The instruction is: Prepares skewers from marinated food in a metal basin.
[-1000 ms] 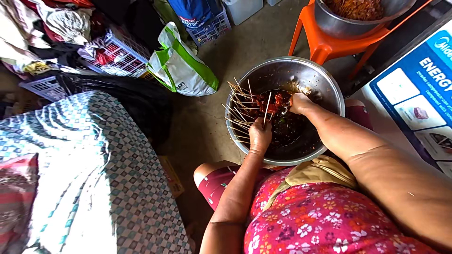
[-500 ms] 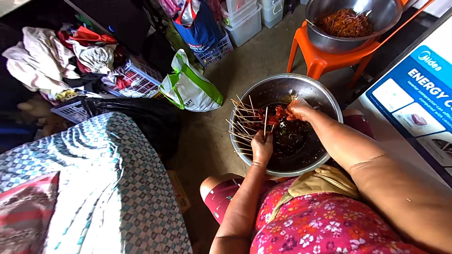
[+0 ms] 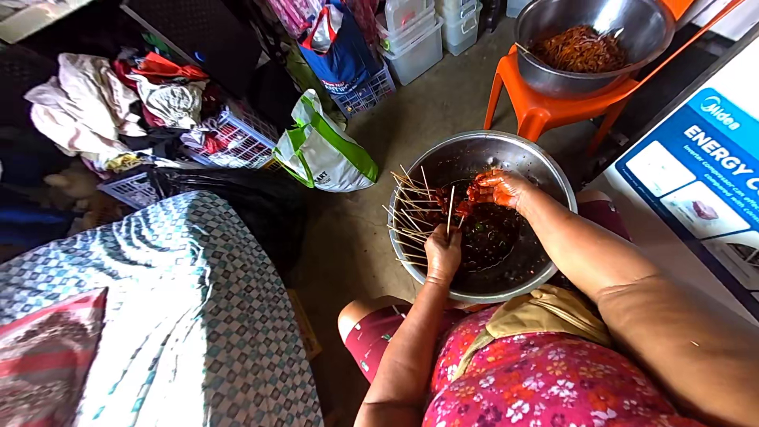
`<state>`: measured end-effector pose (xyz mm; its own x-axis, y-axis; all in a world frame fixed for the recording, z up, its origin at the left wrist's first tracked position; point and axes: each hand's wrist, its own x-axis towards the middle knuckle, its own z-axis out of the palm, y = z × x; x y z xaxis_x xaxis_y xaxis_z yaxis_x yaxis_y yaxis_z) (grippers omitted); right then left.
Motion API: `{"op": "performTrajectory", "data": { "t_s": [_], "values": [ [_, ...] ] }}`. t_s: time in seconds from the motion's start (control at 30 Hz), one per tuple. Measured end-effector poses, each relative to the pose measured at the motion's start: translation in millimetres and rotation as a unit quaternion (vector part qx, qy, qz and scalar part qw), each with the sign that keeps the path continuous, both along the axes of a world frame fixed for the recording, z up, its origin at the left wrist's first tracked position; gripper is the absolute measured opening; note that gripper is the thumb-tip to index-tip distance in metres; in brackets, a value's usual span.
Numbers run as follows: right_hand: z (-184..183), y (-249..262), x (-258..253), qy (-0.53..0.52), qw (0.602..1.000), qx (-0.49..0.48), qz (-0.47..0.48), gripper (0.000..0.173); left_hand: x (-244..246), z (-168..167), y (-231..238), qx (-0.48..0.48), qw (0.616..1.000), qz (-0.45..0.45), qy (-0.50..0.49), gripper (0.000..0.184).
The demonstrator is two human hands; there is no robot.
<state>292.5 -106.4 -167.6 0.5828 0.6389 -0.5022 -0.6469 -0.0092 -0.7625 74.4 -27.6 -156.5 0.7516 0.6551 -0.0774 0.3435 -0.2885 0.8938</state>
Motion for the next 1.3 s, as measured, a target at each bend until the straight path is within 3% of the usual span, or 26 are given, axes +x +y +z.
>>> {"op": "performTrajectory", "data": {
  "t_s": [0.23, 0.37, 0.63, 0.97, 1.07, 1.3],
  "values": [
    [0.0, 0.9, -6.3, -0.192, 0.978, -0.073, 0.036, 0.026, -1.0, 3.8, 0.1, 0.032, 0.999, -0.009, 0.035, 0.019],
    [5.0, 3.8, -14.2, -0.3, 0.952, -0.059, 0.026, 0.02, 0.2, 9.0, -2.0, 0.053, 0.997, -0.009, 0.058, 0.018],
    [1.6, 5.1, -11.2, -0.228, 0.97, -0.066, -0.053, 0.021, -1.7, 7.5, -4.8, 0.057, 0.998, -0.003, 0.023, 0.015],
    [3.9, 7.3, -19.9, -0.343, 0.935, -0.085, -0.004, 0.02, -0.3, 6.4, -4.5, 0.059, 0.997, 0.0, 0.04, 0.016],
    [4.5, 9.5, -20.7, -0.306, 0.95, -0.066, -0.02, 0.017, -0.5, 7.5, -4.8, 0.061, 0.998, -0.001, 0.034, 0.016],
    [14.7, 11.4, -22.5, -0.068, 0.995, -0.01, -0.073, 0.016, -0.4, 6.3, -4.1, 0.061, 0.998, -0.011, 0.012, 0.015]
  ]
}}
